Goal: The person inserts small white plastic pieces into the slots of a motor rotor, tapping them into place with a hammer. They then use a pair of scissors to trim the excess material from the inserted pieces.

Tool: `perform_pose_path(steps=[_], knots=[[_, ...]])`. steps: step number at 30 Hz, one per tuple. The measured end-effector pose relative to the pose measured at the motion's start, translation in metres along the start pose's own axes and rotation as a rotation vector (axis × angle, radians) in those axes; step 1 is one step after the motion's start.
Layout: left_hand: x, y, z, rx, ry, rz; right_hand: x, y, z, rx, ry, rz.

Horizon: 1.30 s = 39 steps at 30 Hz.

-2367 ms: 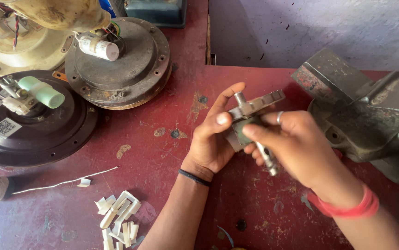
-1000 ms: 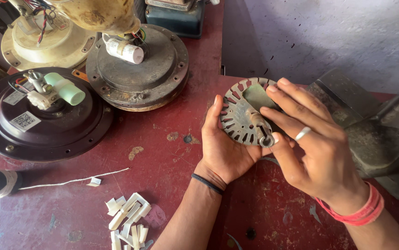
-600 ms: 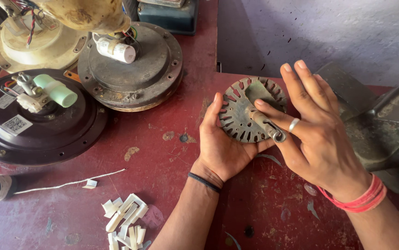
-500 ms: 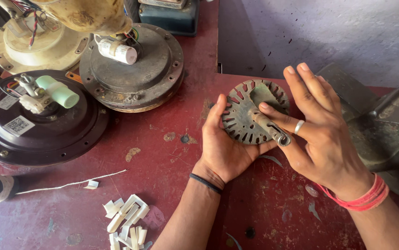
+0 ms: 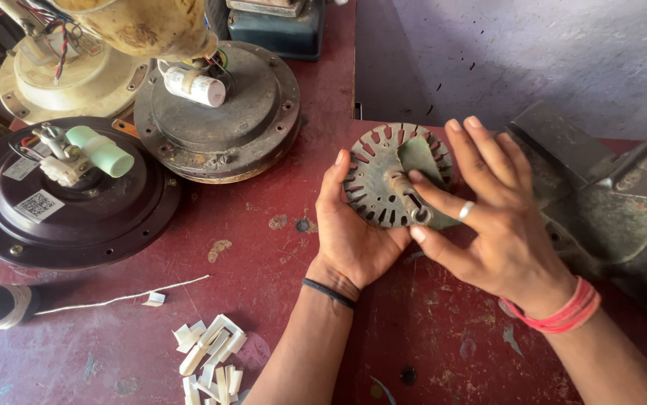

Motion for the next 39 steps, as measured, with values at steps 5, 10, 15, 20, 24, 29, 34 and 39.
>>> perform_pose_path(steps=[5,10,15,20,24,29,34,39], knots=[[0.001,-0.003,-0.007,-0.003,0.049,-0.025,-0.001,-0.001,0.01,-0.018,-0.004,0.045],[0.005,-0.004,-0.007,-0.076,-0.025,-0.017,-0.005,-0.005,0.006,-0.083,0.003,0.078],[0.005,-0.007,-0.011,0.006,0.086,-0.054,0.003,-0.006,0.011,-0.116,0.003,0.099],[0.007,-0.004,-0.007,0.04,0.061,0.001,-0.005,-0.008,0.0,-0.071,0.134,0.125],[0.004,0.0,-0.007,0.02,0.088,0.036,-0.012,-0.007,-0.003,0.096,0.248,0.236],[-0.001,0.005,-0.001,-0.056,0.048,0.067,-0.003,-0.008,-0.018,0.167,0.289,0.359],[-0.006,0.012,0.01,-0.029,-0.07,0.069,-0.012,-0.014,-0.018,0.409,-0.482,0.531],[-0.007,0.012,0.007,-0.028,-0.029,0.071,-0.033,-0.048,-0.043,0.367,-0.531,0.09]])
Point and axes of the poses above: each hand's wrist, its own x-axis towards the middle knuckle, its own z-axis out of the palm, y = z × x, the point moved 6 cm from there along x, towards the middle knuckle, and after that the axes turned 12 degrees about -z, right-handed, at the moved point
